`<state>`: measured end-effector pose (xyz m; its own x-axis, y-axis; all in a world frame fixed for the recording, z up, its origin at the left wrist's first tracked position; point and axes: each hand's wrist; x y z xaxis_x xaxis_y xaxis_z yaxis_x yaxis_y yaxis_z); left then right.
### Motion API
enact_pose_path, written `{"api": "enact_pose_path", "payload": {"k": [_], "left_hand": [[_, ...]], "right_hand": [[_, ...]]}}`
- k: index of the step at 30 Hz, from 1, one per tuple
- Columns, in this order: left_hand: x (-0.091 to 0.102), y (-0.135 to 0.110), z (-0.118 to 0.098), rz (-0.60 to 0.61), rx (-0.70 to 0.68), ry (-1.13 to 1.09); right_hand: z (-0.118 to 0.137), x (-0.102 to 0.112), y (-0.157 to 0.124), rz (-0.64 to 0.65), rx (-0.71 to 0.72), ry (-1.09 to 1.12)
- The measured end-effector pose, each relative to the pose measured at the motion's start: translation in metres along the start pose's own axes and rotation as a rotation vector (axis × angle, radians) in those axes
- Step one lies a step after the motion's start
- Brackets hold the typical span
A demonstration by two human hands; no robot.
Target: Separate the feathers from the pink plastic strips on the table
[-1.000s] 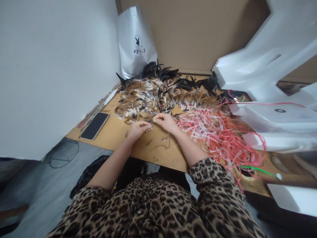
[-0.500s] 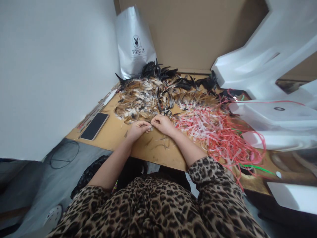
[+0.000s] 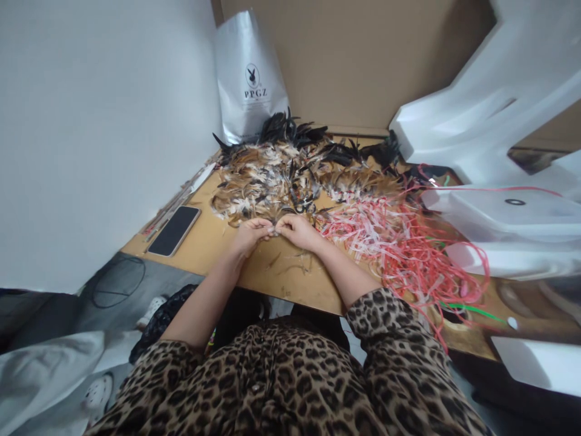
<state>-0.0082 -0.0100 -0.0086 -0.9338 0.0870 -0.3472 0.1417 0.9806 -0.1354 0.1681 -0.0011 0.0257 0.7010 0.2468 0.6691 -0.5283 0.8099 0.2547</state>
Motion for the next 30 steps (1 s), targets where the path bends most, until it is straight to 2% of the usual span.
{"api": "enact_pose_path", "payload": {"k": [6,13,21,26,30], "left_hand": [[-0.003,-0.005,-0.005,0.051,-0.022,0.076],[-0.007,-0.008,-0.006,0.065,-0.051,0.149],[-0.010,-0.005,0.000,0.006,-0.168,0.280],[-0.008,-0.003,0.007,-0.014,-0.304,0.412],[-0.005,-0.003,0.009,-0.020,-0.391,0.512]], "right_hand": [[-0.003,-0.004,0.001,-0.036,-0.100,0.164],[-0.005,-0.005,0.000,-0.074,0.027,-0.067],[-0.009,-0.009,-0.001,-0.052,0.025,-0.194],[-0.017,-0.016,0.001,-0.067,-0.039,-0.152],[-0.023,-0.019,0.003,-0.041,-0.136,-0.014]]}}
Point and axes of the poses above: each hand's wrist, its own y-axis towards the middle knuckle, its own x-axis out of the back of the hand, z = x × y, and after that the axes turned 7 degrees about -y, right-handed
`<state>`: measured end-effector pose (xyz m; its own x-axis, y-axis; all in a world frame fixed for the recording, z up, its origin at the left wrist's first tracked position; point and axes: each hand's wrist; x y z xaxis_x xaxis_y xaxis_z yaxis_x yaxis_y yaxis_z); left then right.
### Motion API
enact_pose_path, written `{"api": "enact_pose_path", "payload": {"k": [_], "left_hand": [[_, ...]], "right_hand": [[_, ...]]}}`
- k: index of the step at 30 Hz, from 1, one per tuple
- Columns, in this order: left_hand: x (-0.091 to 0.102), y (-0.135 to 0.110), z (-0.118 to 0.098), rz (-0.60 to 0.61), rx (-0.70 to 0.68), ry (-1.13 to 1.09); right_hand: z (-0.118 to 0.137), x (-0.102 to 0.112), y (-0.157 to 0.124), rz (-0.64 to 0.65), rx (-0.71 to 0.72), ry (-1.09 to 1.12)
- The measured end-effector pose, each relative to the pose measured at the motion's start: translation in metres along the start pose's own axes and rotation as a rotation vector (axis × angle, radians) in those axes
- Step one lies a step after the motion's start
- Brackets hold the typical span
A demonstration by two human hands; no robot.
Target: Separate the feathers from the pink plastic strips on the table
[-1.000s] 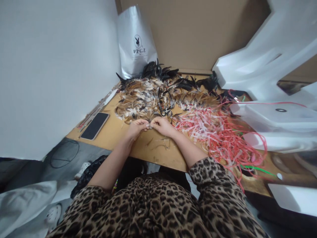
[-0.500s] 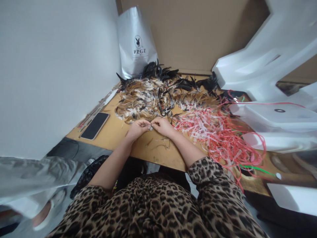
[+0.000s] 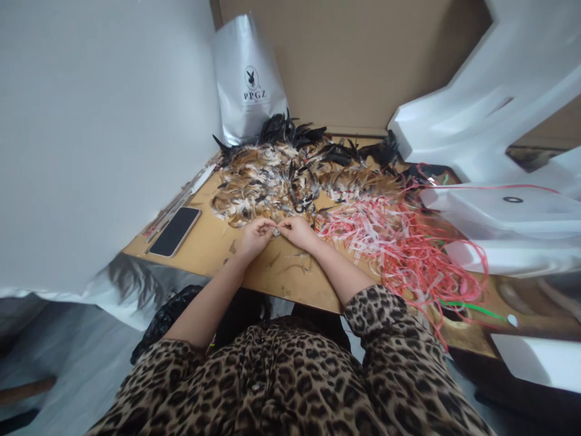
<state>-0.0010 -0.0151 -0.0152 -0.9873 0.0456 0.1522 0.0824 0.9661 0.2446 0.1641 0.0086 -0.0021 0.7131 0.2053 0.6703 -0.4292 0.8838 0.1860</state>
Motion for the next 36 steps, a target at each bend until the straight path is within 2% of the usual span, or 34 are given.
{"api": "enact_pose_path", "payload": {"k": [3,8,19,23,29,36], "left_hand": [[0.001,0.000,0.003,0.015,-0.039,0.052],[0.001,0.001,0.007,-0.009,-0.057,0.115],[0.002,0.001,0.005,-0.002,-0.098,0.252],[0.002,0.001,0.008,0.010,-0.097,0.232],[0.001,0.002,0.014,0.011,-0.030,0.129],[0.000,0.002,0.015,0.011,-0.040,0.145]], "right_hand": [[-0.003,-0.001,0.001,0.021,-0.039,0.058],[-0.002,-0.002,0.001,0.042,-0.038,0.031],[-0.002,0.002,0.002,0.090,-0.055,0.049],[-0.001,0.001,0.001,0.120,-0.053,0.084],[0.001,0.000,0.001,0.156,-0.149,0.232],[0.001,-0.002,0.000,0.138,-0.137,0.223]]}}
Point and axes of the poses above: each hand's wrist, its own y-axis towards the middle knuckle, its own x-axis out of the back of the hand, z = x × y, and after that the axes turned 7 degrees about -y, right-handed
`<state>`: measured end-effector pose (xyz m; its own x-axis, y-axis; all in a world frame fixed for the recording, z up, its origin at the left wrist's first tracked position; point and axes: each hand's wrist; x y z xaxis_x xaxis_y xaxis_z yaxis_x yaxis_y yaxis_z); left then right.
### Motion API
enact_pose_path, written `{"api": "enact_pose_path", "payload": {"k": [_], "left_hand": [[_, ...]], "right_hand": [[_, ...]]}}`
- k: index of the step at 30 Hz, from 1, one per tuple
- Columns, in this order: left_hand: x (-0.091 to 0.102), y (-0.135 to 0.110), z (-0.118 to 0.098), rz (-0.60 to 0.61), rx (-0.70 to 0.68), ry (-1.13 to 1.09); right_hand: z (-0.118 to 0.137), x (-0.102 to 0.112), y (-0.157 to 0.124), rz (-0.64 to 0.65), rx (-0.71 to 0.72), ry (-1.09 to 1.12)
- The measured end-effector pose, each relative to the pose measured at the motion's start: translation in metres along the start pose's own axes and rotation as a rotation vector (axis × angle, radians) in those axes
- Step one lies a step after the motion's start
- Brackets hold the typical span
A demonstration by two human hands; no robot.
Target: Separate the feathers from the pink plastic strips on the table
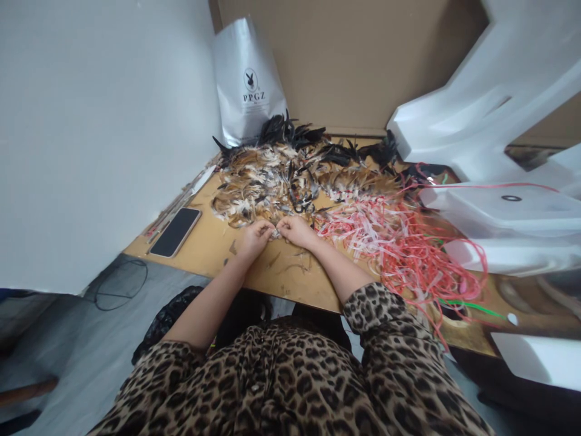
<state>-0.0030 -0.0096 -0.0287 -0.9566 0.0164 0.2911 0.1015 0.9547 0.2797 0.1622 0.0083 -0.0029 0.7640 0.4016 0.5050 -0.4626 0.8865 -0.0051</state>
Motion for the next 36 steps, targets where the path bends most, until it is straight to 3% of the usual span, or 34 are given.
{"api": "enact_pose_path", "payload": {"k": [9,18,23,36], "left_hand": [[-0.001,0.000,0.002,-0.045,0.038,-0.013],[0.005,0.000,0.008,-0.054,0.089,-0.062],[0.006,-0.003,0.004,-0.039,0.155,-0.160],[0.007,-0.002,-0.012,-0.066,0.320,-0.351]], "right_hand": [[0.006,-0.005,-0.005,-0.076,0.009,-0.081],[0.006,0.001,-0.008,-0.235,0.045,-0.246],[0.009,0.004,-0.010,-0.291,0.087,-0.357],[0.007,0.006,-0.011,-0.340,0.121,-0.359]]}}
Point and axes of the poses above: each hand's wrist, its own y-axis towards the middle knuckle, its own x-axis out of the back of the hand, z = x × y, and after that the axes turned 7 degrees about -y, right-handed
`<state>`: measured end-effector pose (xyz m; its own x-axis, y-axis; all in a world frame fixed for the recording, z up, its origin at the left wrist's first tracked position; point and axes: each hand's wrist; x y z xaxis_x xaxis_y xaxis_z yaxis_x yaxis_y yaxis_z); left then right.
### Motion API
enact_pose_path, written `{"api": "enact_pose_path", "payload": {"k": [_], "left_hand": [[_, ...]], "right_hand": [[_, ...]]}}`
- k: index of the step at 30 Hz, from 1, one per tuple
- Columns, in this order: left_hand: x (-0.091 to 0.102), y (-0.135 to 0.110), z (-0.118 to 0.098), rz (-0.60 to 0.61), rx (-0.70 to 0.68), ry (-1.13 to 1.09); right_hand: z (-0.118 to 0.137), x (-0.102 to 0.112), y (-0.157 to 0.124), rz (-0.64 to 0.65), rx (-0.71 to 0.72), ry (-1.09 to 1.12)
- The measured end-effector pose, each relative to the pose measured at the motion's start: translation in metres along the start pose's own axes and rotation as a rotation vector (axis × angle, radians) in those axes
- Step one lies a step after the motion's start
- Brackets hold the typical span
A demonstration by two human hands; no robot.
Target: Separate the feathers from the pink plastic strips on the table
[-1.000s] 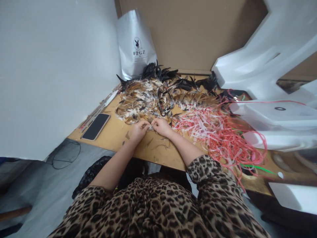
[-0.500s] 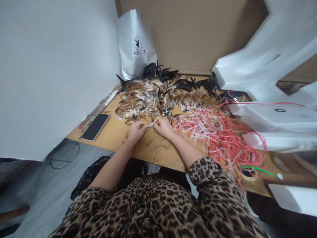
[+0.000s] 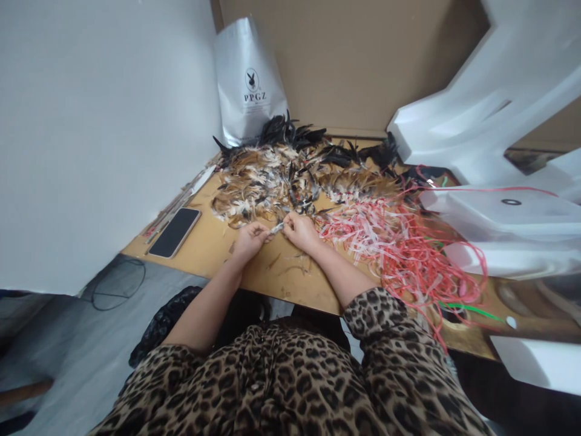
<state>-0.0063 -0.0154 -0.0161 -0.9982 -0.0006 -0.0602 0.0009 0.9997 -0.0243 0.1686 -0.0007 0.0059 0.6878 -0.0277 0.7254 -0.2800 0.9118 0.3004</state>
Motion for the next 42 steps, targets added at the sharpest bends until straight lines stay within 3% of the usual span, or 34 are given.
{"api": "enact_pose_path", "payload": {"k": [4,12,18,21,24,30,34,36,42], "left_hand": [[0.000,-0.001,-0.008,0.038,0.062,-0.159],[0.004,-0.002,-0.016,0.309,0.345,-0.430],[0.002,-0.004,-0.015,0.319,0.332,-0.489],[0.000,-0.004,-0.015,0.244,0.251,-0.438],[-0.002,-0.001,-0.014,0.092,0.131,-0.304],[-0.007,0.000,-0.007,-0.102,-0.125,0.049],[-0.009,-0.006,-0.010,-0.128,-0.411,0.486],[-0.010,-0.009,-0.013,-0.132,-0.486,0.613],[-0.012,-0.012,-0.014,-0.112,-0.512,0.559]], "right_hand": [[0.005,0.005,-0.001,-0.057,0.026,0.057],[0.019,0.001,-0.006,-0.151,0.118,0.078],[0.022,-0.006,-0.009,-0.186,0.190,0.009],[0.020,-0.006,-0.008,-0.183,0.240,0.020],[0.020,-0.006,-0.008,-0.191,0.253,0.050],[0.025,-0.009,-0.006,-0.193,0.129,0.124],[0.023,-0.015,-0.004,-0.146,-0.022,0.216],[0.020,-0.018,-0.002,-0.136,-0.096,0.281],[0.018,-0.018,0.003,-0.117,-0.123,0.500]]}}
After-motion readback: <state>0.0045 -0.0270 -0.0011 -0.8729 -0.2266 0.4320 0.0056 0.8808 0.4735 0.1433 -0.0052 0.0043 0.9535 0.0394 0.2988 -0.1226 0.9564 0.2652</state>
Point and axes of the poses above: each hand's wrist, its own y-axis towards the middle knuckle, its own x-axis out of the back of the hand, z = x × y, and after that the axes turned 7 degrees about -y, right-handed
